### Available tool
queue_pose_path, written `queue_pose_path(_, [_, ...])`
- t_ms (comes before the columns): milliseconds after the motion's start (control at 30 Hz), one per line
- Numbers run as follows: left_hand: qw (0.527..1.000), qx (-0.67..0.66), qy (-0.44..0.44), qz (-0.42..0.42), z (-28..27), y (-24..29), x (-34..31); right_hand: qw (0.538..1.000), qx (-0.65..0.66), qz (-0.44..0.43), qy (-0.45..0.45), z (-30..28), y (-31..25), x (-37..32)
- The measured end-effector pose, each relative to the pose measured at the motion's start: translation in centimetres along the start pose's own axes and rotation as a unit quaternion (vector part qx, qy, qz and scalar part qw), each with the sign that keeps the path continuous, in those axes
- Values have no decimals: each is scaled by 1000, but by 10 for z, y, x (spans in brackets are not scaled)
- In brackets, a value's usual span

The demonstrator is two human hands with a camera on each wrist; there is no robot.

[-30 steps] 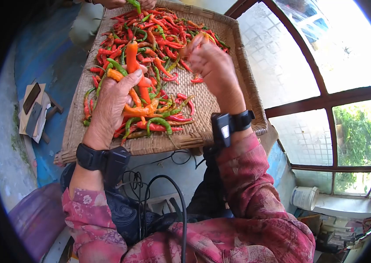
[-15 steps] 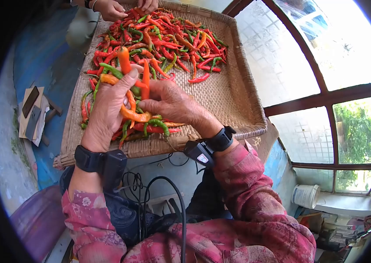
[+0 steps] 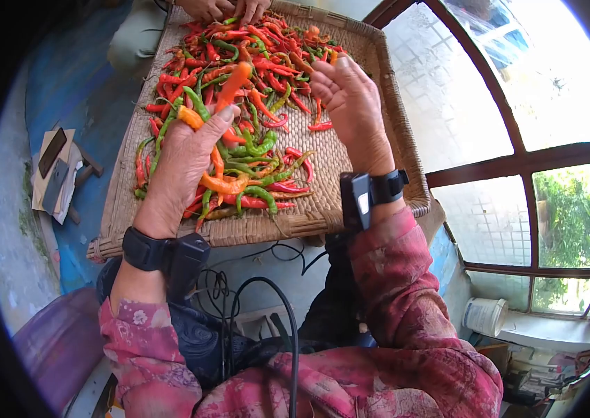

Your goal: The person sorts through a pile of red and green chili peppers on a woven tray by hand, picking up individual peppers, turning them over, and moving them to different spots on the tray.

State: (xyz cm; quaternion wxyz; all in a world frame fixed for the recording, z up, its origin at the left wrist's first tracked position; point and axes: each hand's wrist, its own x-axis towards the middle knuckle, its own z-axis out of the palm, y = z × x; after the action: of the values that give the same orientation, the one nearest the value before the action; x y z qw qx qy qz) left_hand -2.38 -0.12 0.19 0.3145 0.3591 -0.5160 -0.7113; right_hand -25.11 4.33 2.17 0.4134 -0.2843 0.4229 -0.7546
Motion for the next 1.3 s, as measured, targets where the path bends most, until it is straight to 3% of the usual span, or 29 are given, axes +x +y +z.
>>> queue_pose_path(67, [996,37,7,84,7,-8,3,981,-158,23,-109,8,5,-11])
queue_pose_path(133, [997,38,-18,71,10,2,-2,952,-203,110,-201,29,5,-34])
queue_pose_path(200, [985,144,-88,26,8,4,-4,934,-248,65,-248,40,11,-43])
queue_pose_path(267, [988,132,-76,37,13,2,-6,916,-309,29,-252,40,9,-46])
queue_pose_path(367, [984,147,-94,25,11,-1,-4,944,-293,-21,-148,28,8,-43])
queue_pose_path(467, [988,136,-58,46,7,0,-1,934,-323,73,-133,5,-5,-28])
queue_pose_path(500, [991,118,-38,57,5,-3,2,911,-360,112,-167,2,-13,-26])
queue_pose_path(533, [992,100,-17,69,5,-4,3,911,-360,112,-167,-5,-14,-22])
queue_pose_path(600, [992,108,-23,54,4,-2,1,967,-217,84,-102,-15,-12,-12])
queue_pose_path(633, [992,115,-27,37,3,-2,0,994,-97,42,-24,-14,-15,-7])
queue_pose_path(667, [993,113,-25,36,3,-4,1,998,-63,3,26,-22,-17,-1])
queue_pose_path(733, [992,102,-35,63,3,-8,4,995,-95,-2,10,-34,-16,5])
queue_pose_path(800, [993,103,-30,53,4,-4,3,941,-328,49,-74,-40,-4,6])
queue_pose_path(833, [993,103,-23,43,5,-2,3,868,-471,84,-132,-37,0,1])
queue_pose_path(867, [994,103,-22,43,5,-1,3,705,-670,-2,-232,-42,11,2])
queue_pose_path(933, [993,111,-30,36,3,2,2,581,-746,45,-322,-54,27,0])
queue_pose_path(1067, [992,105,-36,54,1,1,2,557,-767,99,-302,-65,37,4])
queue_pose_path(1133, [992,101,-31,69,3,-1,3,519,-780,140,-321,-74,43,3])
queue_pose_path(1200, [992,116,-24,51,4,6,-2,537,-758,133,-346,-73,43,0])
queue_pose_path(1300, [988,145,-26,38,4,8,-3,516,-767,164,-344,-58,45,-5])
